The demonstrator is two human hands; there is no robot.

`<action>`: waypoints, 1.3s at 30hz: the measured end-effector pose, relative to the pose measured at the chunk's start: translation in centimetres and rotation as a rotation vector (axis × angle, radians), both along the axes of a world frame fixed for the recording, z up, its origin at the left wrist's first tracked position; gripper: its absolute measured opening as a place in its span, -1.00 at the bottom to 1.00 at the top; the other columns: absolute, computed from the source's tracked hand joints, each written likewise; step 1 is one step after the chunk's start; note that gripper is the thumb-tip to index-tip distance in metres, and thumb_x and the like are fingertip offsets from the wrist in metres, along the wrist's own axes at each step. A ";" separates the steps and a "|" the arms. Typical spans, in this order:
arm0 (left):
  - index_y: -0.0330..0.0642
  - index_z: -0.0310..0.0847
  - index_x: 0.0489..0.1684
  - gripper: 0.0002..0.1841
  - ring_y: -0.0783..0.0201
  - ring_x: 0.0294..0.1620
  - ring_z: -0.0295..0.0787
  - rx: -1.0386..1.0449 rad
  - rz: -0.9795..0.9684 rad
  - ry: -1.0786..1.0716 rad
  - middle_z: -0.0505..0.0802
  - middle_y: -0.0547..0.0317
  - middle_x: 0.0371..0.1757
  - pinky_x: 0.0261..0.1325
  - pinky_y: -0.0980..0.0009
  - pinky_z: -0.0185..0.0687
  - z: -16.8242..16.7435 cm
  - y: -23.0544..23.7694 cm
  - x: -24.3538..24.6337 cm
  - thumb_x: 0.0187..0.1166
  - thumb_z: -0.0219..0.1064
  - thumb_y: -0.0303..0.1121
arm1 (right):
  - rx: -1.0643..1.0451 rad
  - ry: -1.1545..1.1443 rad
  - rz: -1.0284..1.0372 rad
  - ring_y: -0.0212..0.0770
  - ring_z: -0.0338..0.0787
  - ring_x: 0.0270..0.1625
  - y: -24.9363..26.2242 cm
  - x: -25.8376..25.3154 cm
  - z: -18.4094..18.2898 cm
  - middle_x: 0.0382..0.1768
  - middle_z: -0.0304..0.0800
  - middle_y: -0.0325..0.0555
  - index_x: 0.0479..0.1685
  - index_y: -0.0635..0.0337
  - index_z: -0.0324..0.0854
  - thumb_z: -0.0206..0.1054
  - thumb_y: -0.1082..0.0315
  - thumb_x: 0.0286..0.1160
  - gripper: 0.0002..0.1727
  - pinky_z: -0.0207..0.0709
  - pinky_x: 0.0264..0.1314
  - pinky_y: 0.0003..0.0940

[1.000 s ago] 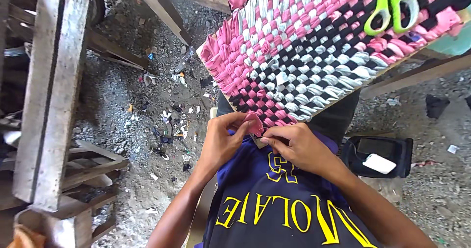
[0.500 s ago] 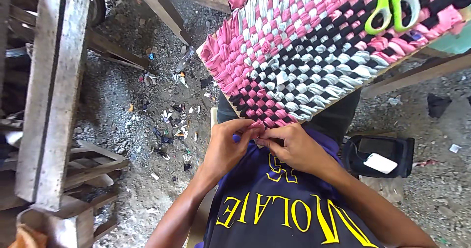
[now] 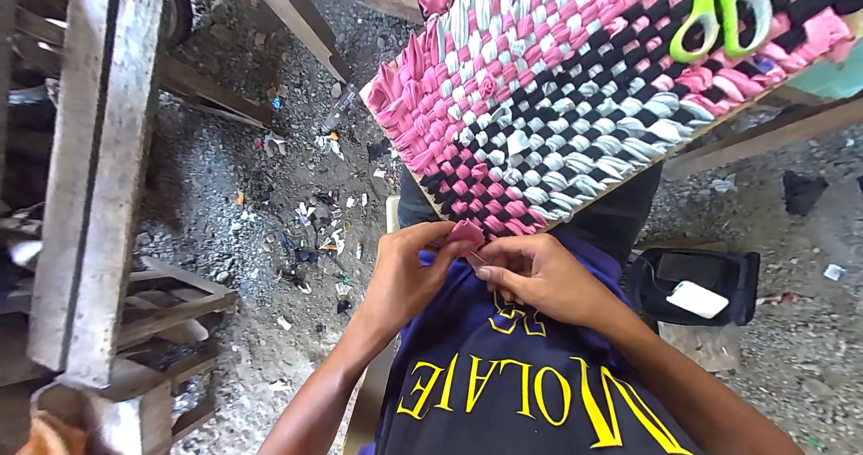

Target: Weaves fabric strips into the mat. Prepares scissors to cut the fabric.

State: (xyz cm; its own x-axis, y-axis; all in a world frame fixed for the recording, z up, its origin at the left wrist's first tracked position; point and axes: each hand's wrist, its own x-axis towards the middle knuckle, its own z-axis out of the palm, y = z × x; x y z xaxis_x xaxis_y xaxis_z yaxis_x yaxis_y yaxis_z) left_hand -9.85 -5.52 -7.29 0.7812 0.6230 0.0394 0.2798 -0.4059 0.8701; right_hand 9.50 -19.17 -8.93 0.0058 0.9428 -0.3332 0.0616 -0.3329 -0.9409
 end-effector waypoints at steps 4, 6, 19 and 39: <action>-0.21 0.82 0.02 -0.82 0.39 -0.13 0.93 -0.061 0.004 0.019 0.94 0.25 -0.12 0.02 0.35 0.94 0.5 0.0 -0.1 0.56 0.50 -0.38 | -0.081 -0.002 -0.002 -0.48 0.67 -0.64 -0.6 0.3 0.5 -0.51 0.84 -0.33 -0.08 0.09 0.83 0.32 0.17 0.73 -0.76 0.57 -0.59 -0.60; -0.21 0.83 0.01 -0.82 0.39 -0.14 0.93 -0.070 0.014 0.020 0.94 0.25 -0.13 0.02 0.35 0.94 0.5 -0.2 -0.1 0.55 0.51 -0.38 | -0.074 -0.020 -0.023 -0.48 0.65 -0.67 -0.5 0.1 0.5 -0.55 0.82 -0.33 -0.10 0.10 0.84 0.31 0.19 0.74 -0.76 0.56 -0.62 -0.60; -0.22 0.89 -0.11 -0.89 0.46 -0.10 0.88 -0.011 -0.026 -0.039 0.93 0.24 -0.17 0.04 0.45 0.87 0.3 -2.8 0.0 0.54 0.50 -0.42 | 0.101 -0.033 -0.215 -0.41 0.74 -0.64 0.3 -2.3 -0.9 -0.50 0.84 -0.27 -0.21 0.16 0.77 0.22 0.43 0.66 -0.81 0.69 -0.61 -0.50; -0.26 0.90 -0.09 -0.83 0.19 0.20 0.85 0.295 -0.150 -0.152 0.93 0.02 0.00 0.31 0.28 0.79 -1.5 -2.4 -0.7 0.55 0.38 -0.58 | 0.068 0.068 -0.194 -0.27 0.90 -0.44 -0.8 -1.0 -0.3 -0.35 0.92 -0.13 -0.03 0.25 0.76 0.34 0.47 0.64 -0.88 0.87 -0.34 -0.39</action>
State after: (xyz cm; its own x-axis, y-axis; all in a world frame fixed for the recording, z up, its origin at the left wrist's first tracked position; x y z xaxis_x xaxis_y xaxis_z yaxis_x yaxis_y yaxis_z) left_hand -10.53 -7.91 -8.74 0.8343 0.4465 0.3234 0.0746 -0.6726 0.7362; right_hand 8.54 -19.94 -9.21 0.1695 0.9466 -0.2743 -0.0618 -0.2675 -0.9616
